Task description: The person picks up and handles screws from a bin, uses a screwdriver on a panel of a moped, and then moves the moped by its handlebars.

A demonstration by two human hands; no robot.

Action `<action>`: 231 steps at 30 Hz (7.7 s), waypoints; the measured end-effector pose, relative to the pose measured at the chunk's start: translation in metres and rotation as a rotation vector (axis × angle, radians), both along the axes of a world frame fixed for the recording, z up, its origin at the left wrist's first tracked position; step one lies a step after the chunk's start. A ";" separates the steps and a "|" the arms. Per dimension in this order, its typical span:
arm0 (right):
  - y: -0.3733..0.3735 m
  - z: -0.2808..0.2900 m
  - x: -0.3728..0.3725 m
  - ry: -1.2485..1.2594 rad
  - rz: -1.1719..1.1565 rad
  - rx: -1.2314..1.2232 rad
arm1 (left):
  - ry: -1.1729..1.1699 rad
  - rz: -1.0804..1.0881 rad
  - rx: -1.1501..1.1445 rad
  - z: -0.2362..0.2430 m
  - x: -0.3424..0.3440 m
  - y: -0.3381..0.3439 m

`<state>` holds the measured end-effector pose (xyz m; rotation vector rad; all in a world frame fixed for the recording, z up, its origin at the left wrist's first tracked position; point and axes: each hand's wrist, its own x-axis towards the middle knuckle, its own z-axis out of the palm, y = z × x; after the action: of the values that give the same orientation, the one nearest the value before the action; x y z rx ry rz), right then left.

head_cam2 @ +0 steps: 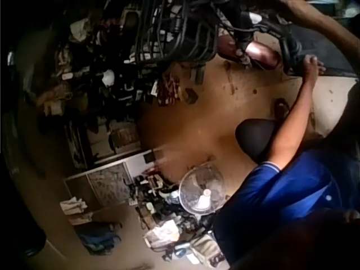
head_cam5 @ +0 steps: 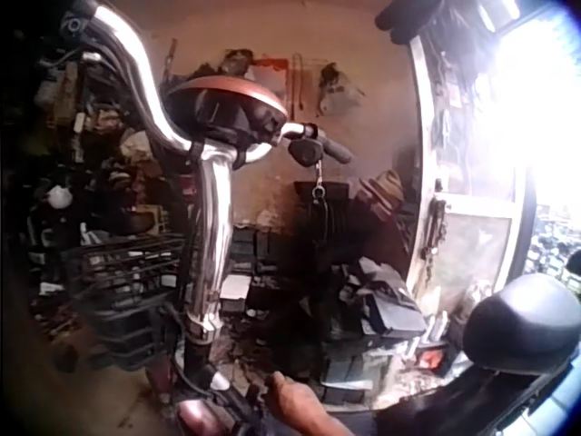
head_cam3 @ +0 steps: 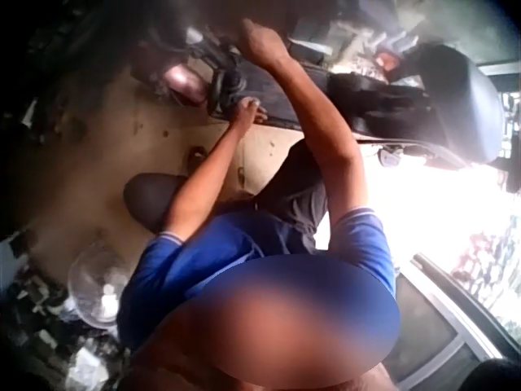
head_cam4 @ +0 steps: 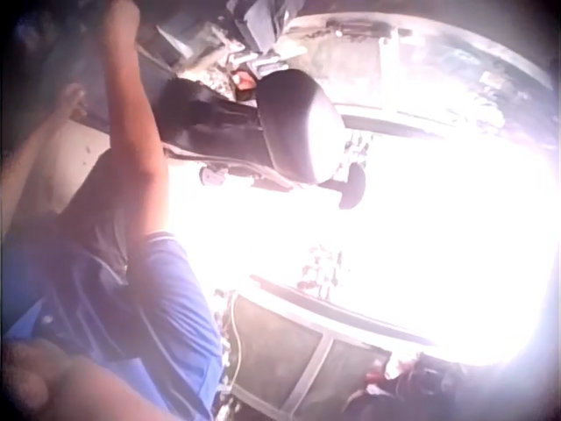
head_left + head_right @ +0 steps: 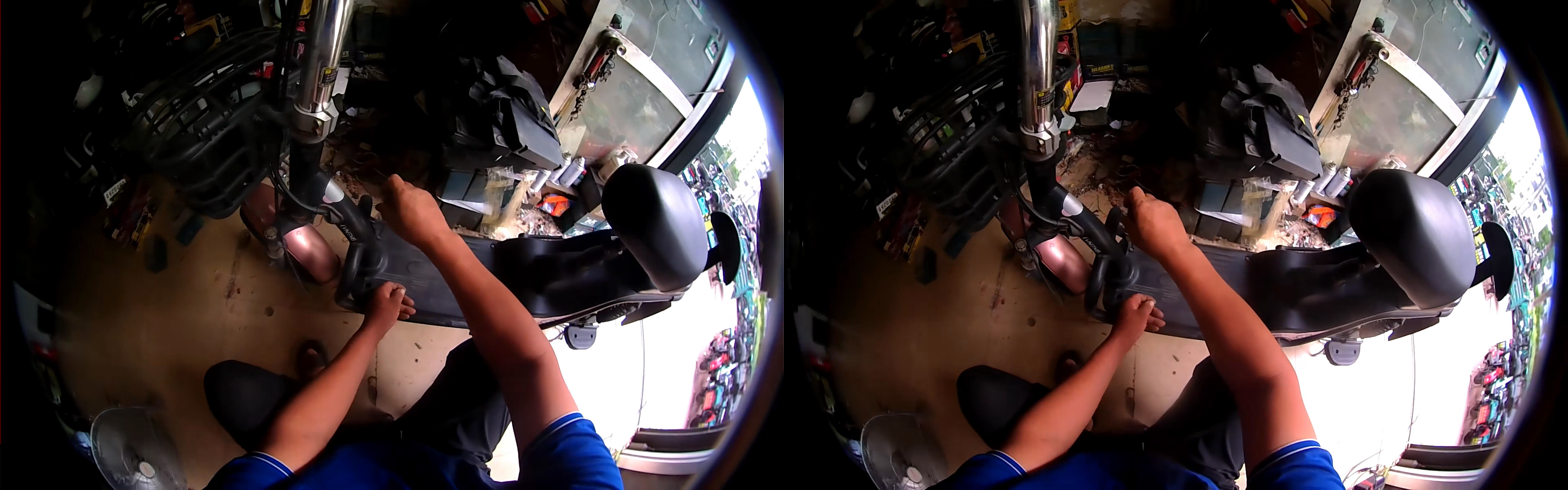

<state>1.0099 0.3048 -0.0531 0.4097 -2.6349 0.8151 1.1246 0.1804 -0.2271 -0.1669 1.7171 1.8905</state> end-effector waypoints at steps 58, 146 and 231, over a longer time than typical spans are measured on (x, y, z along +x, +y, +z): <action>-0.025 -0.016 -0.025 0.079 -0.107 0.332 | -0.055 0.016 0.118 -0.011 -0.002 -0.004; -0.018 0.000 -0.056 -0.180 0.034 0.181 | 0.037 0.094 0.232 -0.007 -0.007 0.055; -0.032 -0.036 -0.048 -0.005 -0.088 0.207 | 0.024 0.059 0.240 -0.021 -0.013 0.048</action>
<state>0.9616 0.2729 -0.0888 0.3414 -2.7297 0.5186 1.1121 0.2284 -0.2478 -0.1032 1.5001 2.1313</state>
